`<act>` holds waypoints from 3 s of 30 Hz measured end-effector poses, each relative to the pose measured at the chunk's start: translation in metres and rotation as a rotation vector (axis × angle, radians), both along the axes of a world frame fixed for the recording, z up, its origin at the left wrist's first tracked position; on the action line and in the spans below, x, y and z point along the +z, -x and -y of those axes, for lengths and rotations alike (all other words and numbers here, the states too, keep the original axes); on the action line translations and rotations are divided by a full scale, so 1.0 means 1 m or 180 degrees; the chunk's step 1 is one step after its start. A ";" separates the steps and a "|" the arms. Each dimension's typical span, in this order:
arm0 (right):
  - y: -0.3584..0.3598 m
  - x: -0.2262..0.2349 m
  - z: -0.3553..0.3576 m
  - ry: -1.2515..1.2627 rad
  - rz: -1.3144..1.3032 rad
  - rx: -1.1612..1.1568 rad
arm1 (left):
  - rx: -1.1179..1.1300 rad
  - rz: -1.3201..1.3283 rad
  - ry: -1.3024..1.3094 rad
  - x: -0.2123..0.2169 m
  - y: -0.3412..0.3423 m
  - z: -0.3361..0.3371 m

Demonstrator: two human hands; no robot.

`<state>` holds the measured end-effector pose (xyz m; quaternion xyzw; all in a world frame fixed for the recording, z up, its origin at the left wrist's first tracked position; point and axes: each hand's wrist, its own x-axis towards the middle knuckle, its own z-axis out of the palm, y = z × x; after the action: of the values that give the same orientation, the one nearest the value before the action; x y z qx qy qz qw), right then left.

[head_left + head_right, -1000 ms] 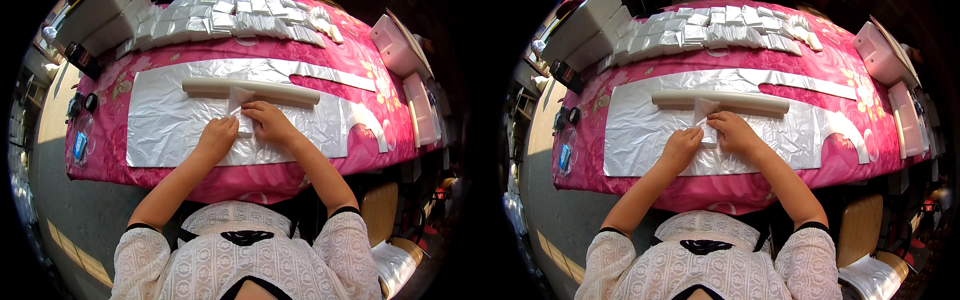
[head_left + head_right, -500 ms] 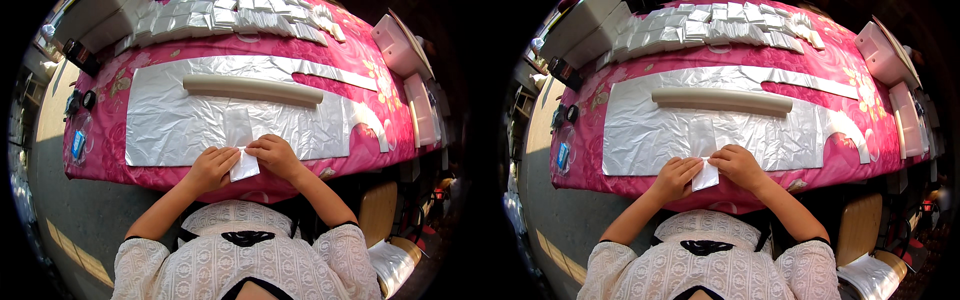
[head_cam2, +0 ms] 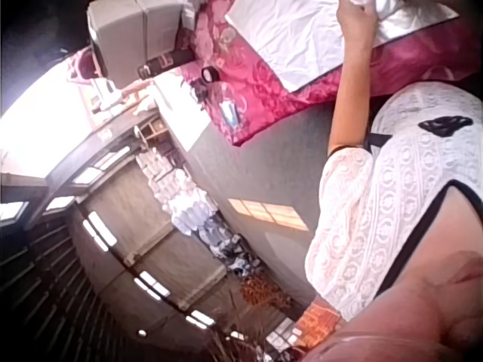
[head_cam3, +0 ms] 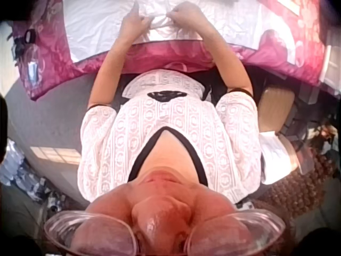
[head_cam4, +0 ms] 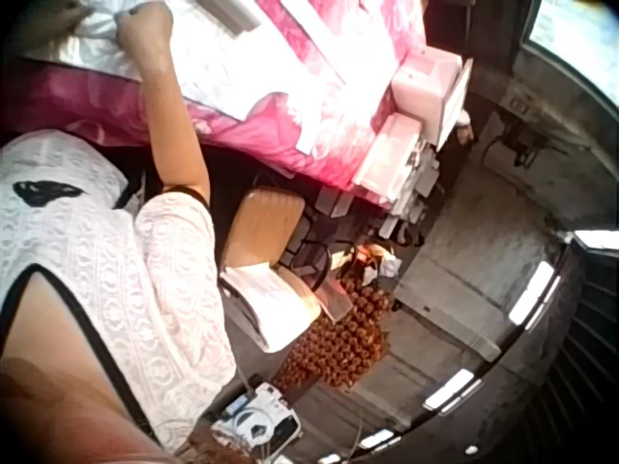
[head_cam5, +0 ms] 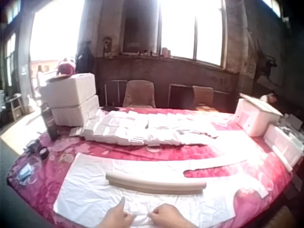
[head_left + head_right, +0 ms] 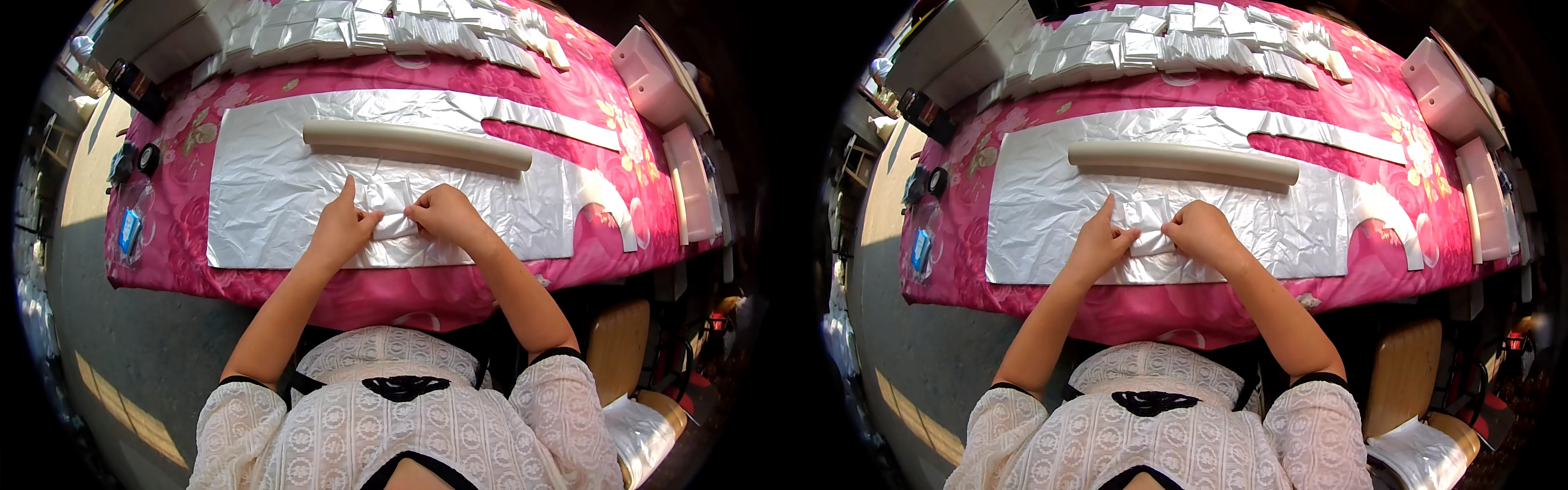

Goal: The person repeatedly unrolls a clear plastic film, wraps small rectangular items, and places them on a table. The process is repeated multiple times with consistent hand motions.

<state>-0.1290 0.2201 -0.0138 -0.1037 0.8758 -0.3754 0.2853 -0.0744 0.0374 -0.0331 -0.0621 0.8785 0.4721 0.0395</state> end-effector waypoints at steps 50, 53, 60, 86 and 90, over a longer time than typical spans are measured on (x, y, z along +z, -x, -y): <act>-0.067 -0.008 0.010 0.1589 -0.1869 0.2455 | -0.1063 0.0641 0.0343 0.051 -0.103 0.024; -0.011 0.023 -0.033 0.2039 -0.1299 0.1734 | -0.0889 -0.0688 0.0333 0.052 -0.086 0.017; 0.223 0.010 -0.162 0.2310 -0.1844 -0.2133 | -0.0818 -0.0210 -0.0292 0.043 -0.051 0.015; -0.011 0.025 -0.094 -0.0520 -0.1839 0.0843 | -0.1381 -0.0990 0.0601 0.032 -0.009 -0.016; -0.065 0.011 -0.078 0.0020 -0.1530 0.0719 | -0.1304 -0.1273 0.0875 0.000 0.000 -0.042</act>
<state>-0.0636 0.2982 -0.0023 -0.2877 0.9001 -0.3085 0.1088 -0.0747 0.0792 -0.0331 0.2054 0.9187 0.3340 -0.0486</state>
